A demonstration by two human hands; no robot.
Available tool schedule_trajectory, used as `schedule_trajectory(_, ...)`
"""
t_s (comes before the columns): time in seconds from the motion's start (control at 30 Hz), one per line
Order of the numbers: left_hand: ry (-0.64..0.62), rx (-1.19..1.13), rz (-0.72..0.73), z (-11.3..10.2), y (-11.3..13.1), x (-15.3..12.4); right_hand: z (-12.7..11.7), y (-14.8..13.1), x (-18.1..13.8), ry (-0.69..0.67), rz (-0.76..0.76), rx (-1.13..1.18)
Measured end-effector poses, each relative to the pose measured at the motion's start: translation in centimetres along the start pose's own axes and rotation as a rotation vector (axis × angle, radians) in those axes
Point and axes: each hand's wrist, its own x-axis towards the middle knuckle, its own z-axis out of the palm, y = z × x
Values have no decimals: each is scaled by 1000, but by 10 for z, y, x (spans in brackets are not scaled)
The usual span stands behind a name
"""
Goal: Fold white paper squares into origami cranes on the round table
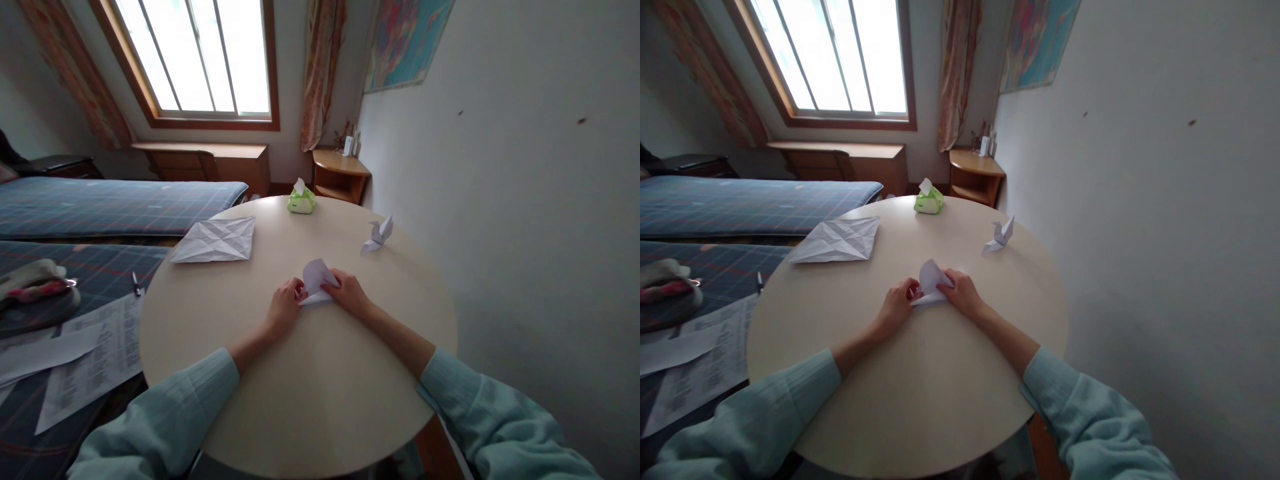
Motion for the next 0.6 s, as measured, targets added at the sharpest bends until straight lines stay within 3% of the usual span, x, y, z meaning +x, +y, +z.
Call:
schedule_trajectory(0.13, -35, -43, -58, -5, 1, 2, 3, 7, 1, -39, -106, -70)
schedule_trajectory(0.33, -120, -90, -27, -14, 1, 5, 8, 15, 2, -31, -150, -88)
schedule_trajectory(0.6, -21, 96, 20, 0, 0, -2, 12, 18, 2, -11, -171, -104)
